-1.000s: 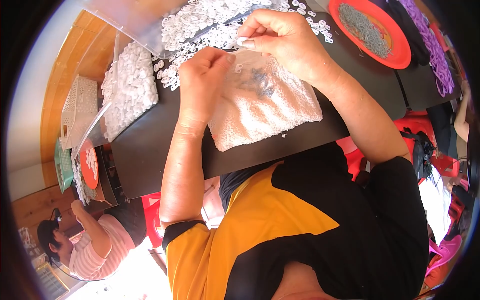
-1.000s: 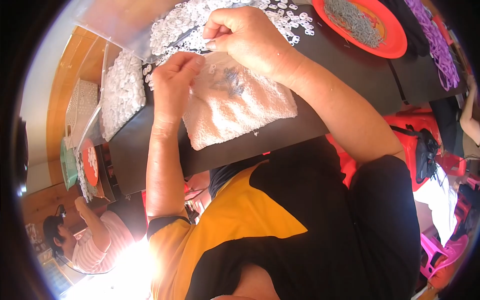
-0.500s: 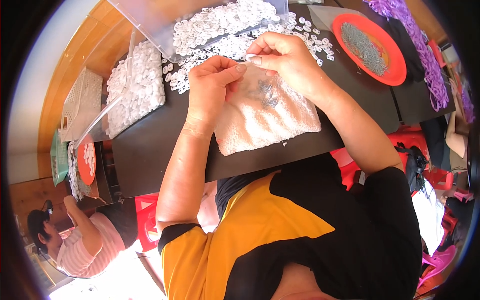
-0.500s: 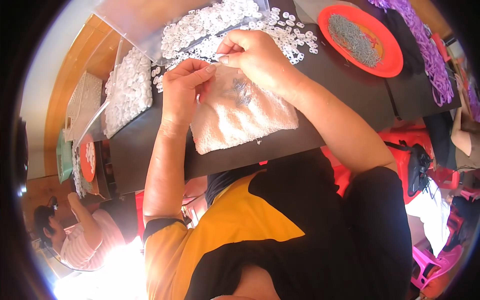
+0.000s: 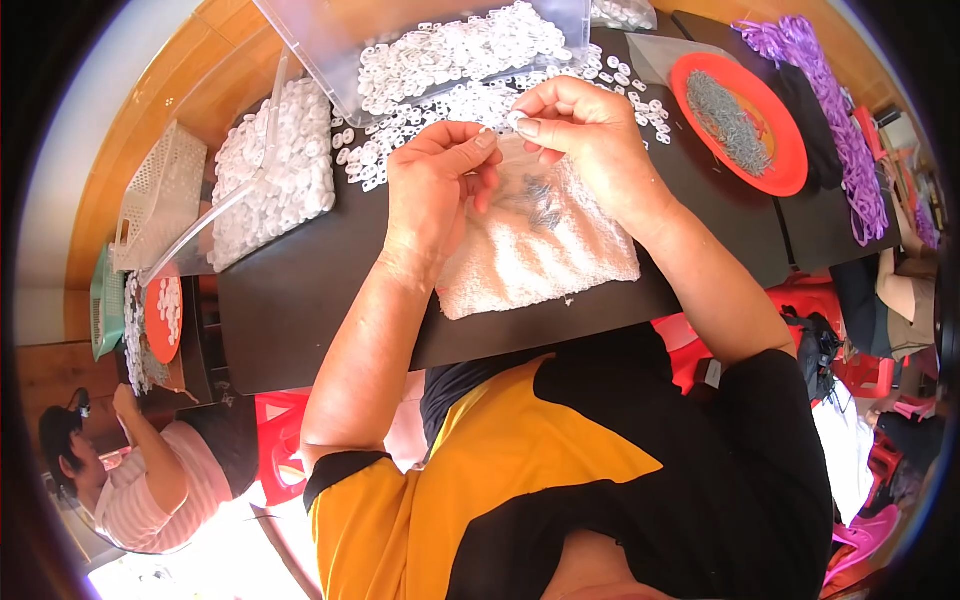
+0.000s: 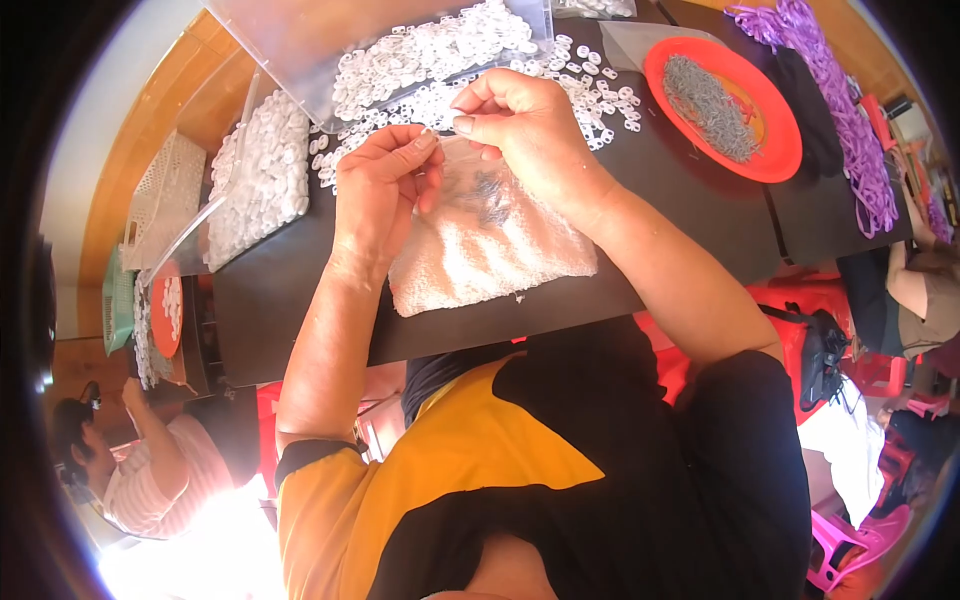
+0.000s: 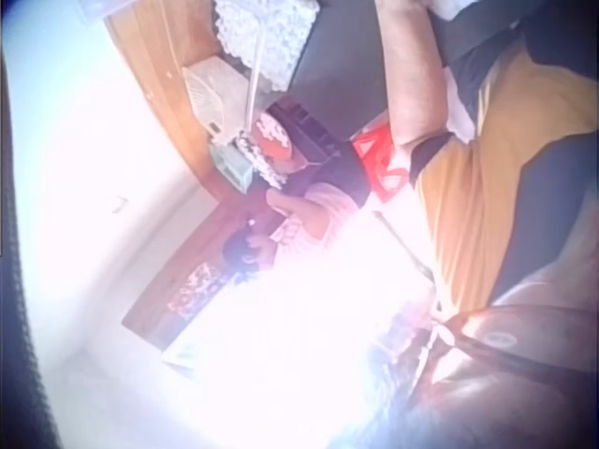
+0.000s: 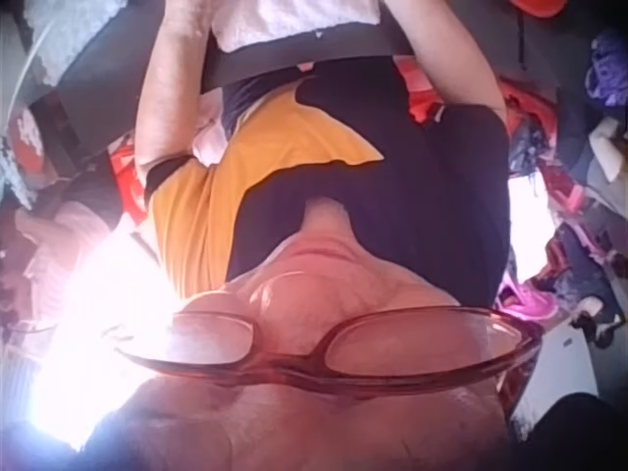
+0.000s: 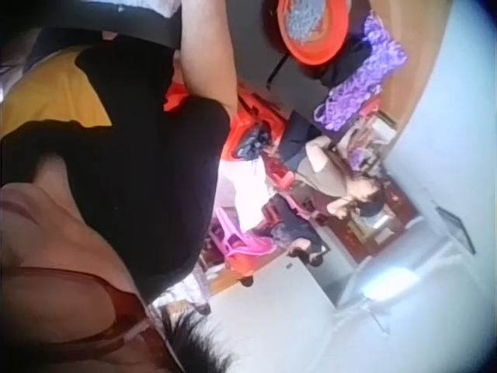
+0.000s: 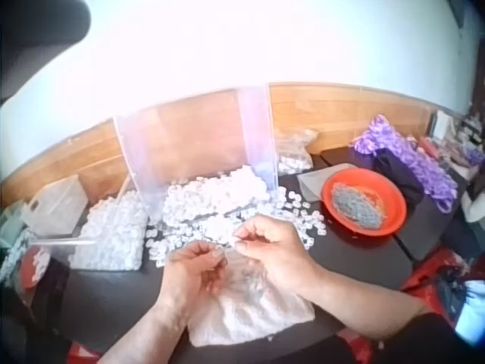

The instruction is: Inspecting and sorting small white plastic parts at an assembly station.

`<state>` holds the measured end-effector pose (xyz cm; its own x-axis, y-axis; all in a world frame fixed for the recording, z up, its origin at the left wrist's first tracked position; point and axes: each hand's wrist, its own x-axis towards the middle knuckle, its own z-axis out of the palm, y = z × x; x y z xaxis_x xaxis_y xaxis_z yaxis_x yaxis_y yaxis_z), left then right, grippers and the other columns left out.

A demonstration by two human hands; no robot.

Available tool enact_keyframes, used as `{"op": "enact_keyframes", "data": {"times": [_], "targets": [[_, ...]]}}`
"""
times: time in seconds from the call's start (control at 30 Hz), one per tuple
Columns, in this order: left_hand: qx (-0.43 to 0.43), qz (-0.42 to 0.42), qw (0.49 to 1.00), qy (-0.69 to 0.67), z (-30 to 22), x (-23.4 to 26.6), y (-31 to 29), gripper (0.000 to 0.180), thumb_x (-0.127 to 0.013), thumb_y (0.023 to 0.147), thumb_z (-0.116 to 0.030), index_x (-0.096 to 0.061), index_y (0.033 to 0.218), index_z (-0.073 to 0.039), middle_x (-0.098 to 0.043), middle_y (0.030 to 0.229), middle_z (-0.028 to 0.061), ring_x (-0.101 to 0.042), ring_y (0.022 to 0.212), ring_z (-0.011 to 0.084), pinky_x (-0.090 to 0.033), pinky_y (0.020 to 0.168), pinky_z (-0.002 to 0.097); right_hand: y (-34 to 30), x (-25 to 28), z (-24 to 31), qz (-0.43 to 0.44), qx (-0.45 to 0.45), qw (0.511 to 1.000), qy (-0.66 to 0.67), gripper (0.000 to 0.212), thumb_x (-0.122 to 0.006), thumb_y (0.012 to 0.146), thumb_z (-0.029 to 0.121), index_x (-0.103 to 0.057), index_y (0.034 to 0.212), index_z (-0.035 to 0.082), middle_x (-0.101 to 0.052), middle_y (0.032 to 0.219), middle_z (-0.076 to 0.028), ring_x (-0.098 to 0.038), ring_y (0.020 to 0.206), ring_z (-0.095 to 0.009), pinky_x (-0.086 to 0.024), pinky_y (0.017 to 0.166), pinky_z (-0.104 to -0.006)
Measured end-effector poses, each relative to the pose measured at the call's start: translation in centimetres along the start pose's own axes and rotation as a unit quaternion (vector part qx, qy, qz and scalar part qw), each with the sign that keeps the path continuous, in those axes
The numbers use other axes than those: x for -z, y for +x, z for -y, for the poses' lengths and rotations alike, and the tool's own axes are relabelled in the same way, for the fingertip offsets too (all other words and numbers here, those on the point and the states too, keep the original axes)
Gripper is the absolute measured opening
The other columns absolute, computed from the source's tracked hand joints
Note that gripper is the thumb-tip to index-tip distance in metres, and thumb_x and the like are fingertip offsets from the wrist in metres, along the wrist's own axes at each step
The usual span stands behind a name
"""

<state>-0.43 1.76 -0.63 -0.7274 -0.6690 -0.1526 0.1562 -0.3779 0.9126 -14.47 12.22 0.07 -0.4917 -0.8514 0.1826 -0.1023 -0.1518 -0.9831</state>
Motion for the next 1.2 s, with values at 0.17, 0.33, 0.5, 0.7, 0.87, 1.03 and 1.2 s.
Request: {"op": "enact_keyframes", "data": {"times": [0.17,0.33,0.5,0.7,0.87,1.03,1.2], "targets": [[-0.014,0.001,1.0,0.021,-0.2,-0.4,-0.5,0.011,-0.063,0.089,-0.005,-0.061,0.093,0.005,-0.063,0.079,0.0098,-0.057,0.061,0.0138,-0.041,0.048,0.0248,0.0,0.1,-0.1,-0.003,-0.008,1.0,0.029,0.006,-0.067,0.086,0.007,-0.066,0.091,0.003,-0.064,0.082,-0.001,-0.057,0.069,-0.007,-0.048,0.059,-0.0215],[-0.022,-0.009,1.0,0.021,-0.2,-0.8,-0.7,0.012,-0.064,0.088,-0.006,-0.061,0.093,0.004,-0.063,0.079,0.0099,-0.058,0.061,0.0138,-0.042,0.048,0.0247,0.0,0.1,0.2,0.003,-0.026,0.999,0.019,0.011,-0.062,0.088,0.003,-0.065,0.098,-0.001,-0.067,0.086,-0.005,-0.062,0.075,-0.011,-0.046,0.061,-0.0221],[-0.034,-0.018,0.999,0.014,0.0,-0.9,-0.8,0.013,-0.064,0.088,-0.007,-0.061,0.094,0.004,-0.063,0.079,0.0097,-0.058,0.061,0.0137,-0.042,0.048,0.0245,-0.1,0.1,0.4,0.01,-0.025,0.999,0.032,0.011,-0.062,0.089,0.004,-0.065,0.098,-0.001,-0.067,0.084,-0.005,-0.062,0.074,-0.011,-0.046,0.061,-0.0223],[-0.041,-0.03,0.998,0.024,0.2,-1.2,-1.1,0.014,-0.065,0.088,-0.009,-0.061,0.094,0.003,-0.064,0.079,0.0085,-0.058,0.061,0.0131,-0.042,0.048,0.024,-0.2,0.1,0.2,-0.003,-0.012,0.999,0.042,0.008,-0.066,0.086,0.007,-0.067,0.092,0.001,-0.066,0.083,-0.003,-0.062,0.074,-0.008,-0.049,0.06,-0.0221],[-0.054,-0.037,0.997,0.027,0.4,-1.4,-1.4,0.014,-0.065,0.089,-0.01,-0.061,0.093,0.002,-0.063,0.077,0.0078,-0.057,0.06,0.0123,-0.041,0.048,0.0235,-0.4,-0.1,0.3,-0.016,-0.013,0.998,0.064,0.007,-0.065,0.086,0.006,-0.067,0.092,0.001,-0.067,0.083,-0.003,-0.062,0.075,-0.008,-0.048,0.061,-0.0222],[-0.063,-0.041,0.997,0.006,0.5,-1.5,-1.4,0.012,-0.067,0.087,-0.009,-0.062,0.09,0.001,-0.063,0.074,0.0062,-0.056,0.059,0.0093,-0.042,0.046,0.0221,-0.5,-0.2,0.5,-0.005,-0.014,0.998,0.056,0.006,-0.066,0.086,0.005,-0.067,0.091,0.002,-0.067,0.083,-0.003,-0.062,0.074,-0.008,-0.048,0.062,-0.0223],[-0.064,-0.03,0.997,0.01,0.8,-1.7,-1.4,0.012,-0.066,0.088,-0.009,-0.062,0.091,0.001,-0.064,0.076,0.0072,-0.056,0.059,0.0095,-0.042,0.046,0.0221,-0.6,-0.7,0.7,-0.008,-0.018,0.999,0.047,0.007,-0.067,0.085,0.005,-0.067,0.091,0.002,-0.067,0.082,-0.003,-0.062,0.072,-0.008,-0.048,0.062,-0.0223]]}}
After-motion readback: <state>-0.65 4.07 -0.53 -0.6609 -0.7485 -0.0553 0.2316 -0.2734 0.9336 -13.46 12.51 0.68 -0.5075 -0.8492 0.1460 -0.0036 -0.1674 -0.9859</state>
